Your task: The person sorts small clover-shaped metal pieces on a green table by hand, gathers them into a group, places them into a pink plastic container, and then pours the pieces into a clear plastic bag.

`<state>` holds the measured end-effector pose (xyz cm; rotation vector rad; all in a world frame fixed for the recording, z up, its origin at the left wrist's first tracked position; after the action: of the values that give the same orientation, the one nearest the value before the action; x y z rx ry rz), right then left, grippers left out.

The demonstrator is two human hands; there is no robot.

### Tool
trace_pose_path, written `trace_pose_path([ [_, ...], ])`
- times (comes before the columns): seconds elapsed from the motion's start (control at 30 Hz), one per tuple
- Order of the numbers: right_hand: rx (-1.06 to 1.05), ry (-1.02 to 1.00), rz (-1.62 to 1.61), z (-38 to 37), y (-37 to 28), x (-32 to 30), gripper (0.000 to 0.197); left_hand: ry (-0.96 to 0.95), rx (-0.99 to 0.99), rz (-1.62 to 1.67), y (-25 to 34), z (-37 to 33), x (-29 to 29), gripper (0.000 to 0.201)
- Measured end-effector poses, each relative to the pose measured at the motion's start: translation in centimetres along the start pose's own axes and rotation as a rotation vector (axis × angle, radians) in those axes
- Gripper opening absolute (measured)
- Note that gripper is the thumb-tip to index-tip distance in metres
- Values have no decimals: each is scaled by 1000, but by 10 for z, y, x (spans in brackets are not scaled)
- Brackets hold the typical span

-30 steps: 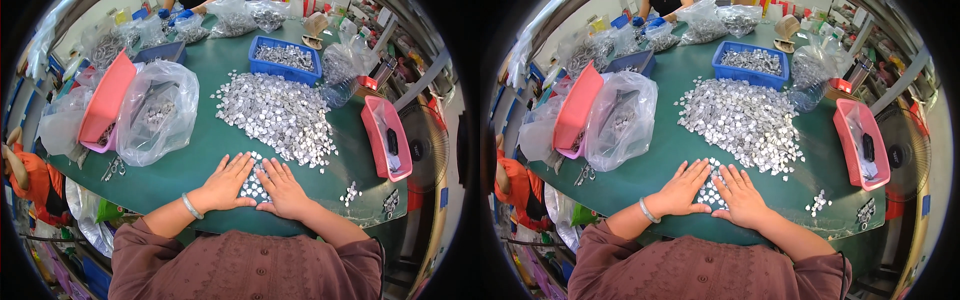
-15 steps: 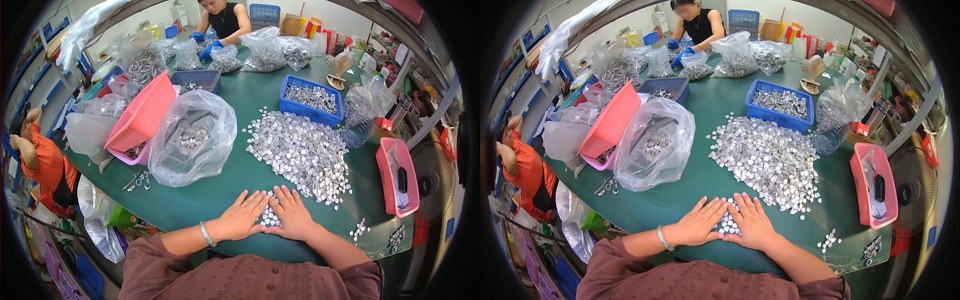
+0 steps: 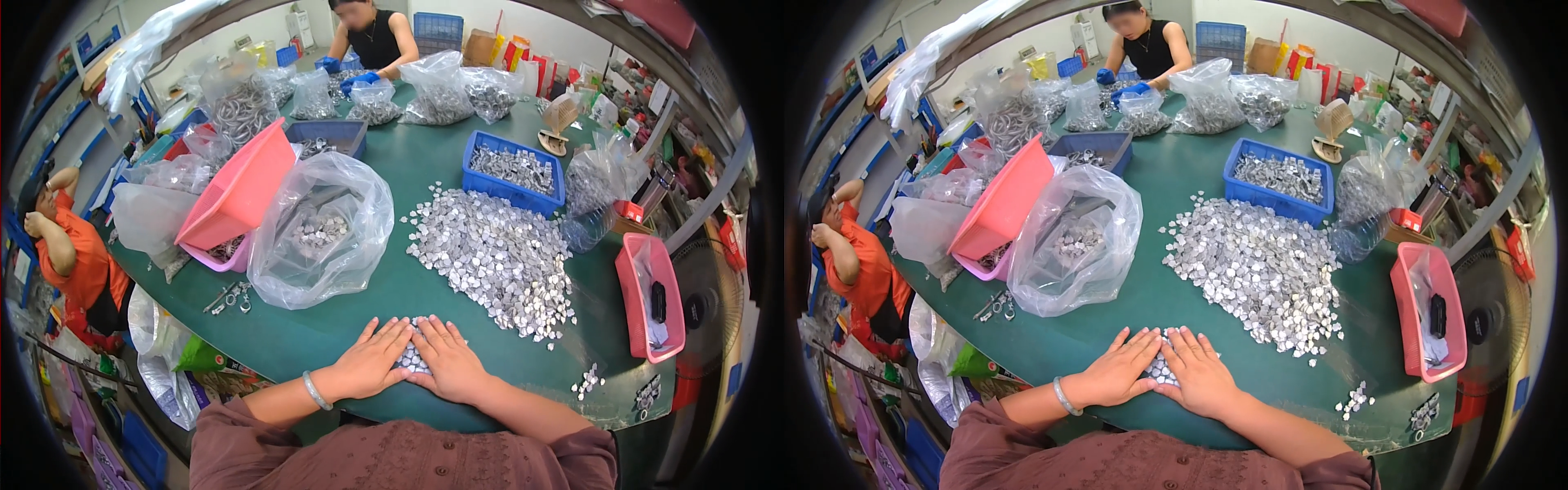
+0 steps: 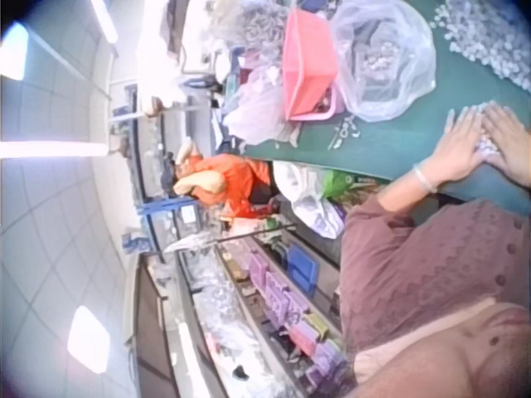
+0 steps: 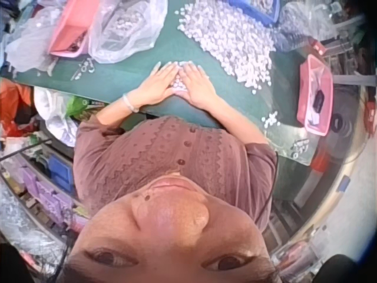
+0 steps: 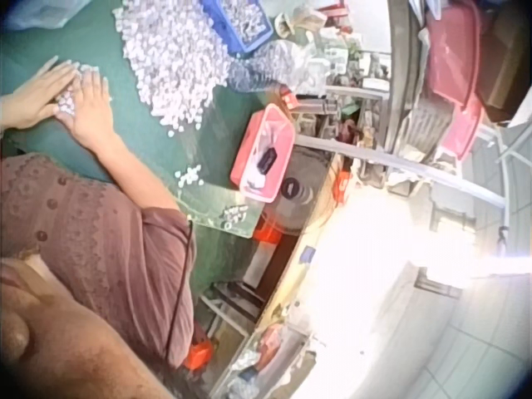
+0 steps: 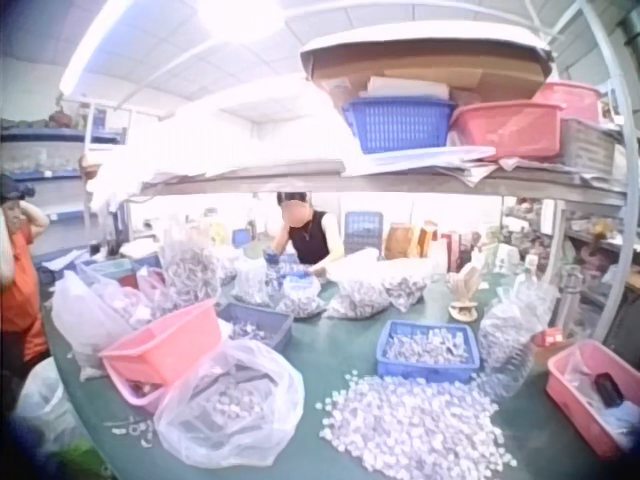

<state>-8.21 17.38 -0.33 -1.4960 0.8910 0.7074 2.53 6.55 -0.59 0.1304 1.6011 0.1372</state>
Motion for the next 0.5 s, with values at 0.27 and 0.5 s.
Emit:
trace_pose_path([
  [0.27, 16, -163, 54, 16, -3, -12, 97, 37, 59, 29, 3, -3, -4, 99],
  [0.5, -20, -104, 33, -1, -5, 5, 86, 3, 60, 113, 1, -7, -1, 101],
])
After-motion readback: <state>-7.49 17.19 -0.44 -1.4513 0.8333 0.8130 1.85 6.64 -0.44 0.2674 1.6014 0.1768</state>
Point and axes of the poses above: each hand's wrist, its own z-axis away from the middle knuckle, its own x-axis out of the palm, y = z × x, the point moved 5 cm from there along -z, towards the middle knuckle, and after that the axes turned 13 degrees about -z, right-handed, at the moved point
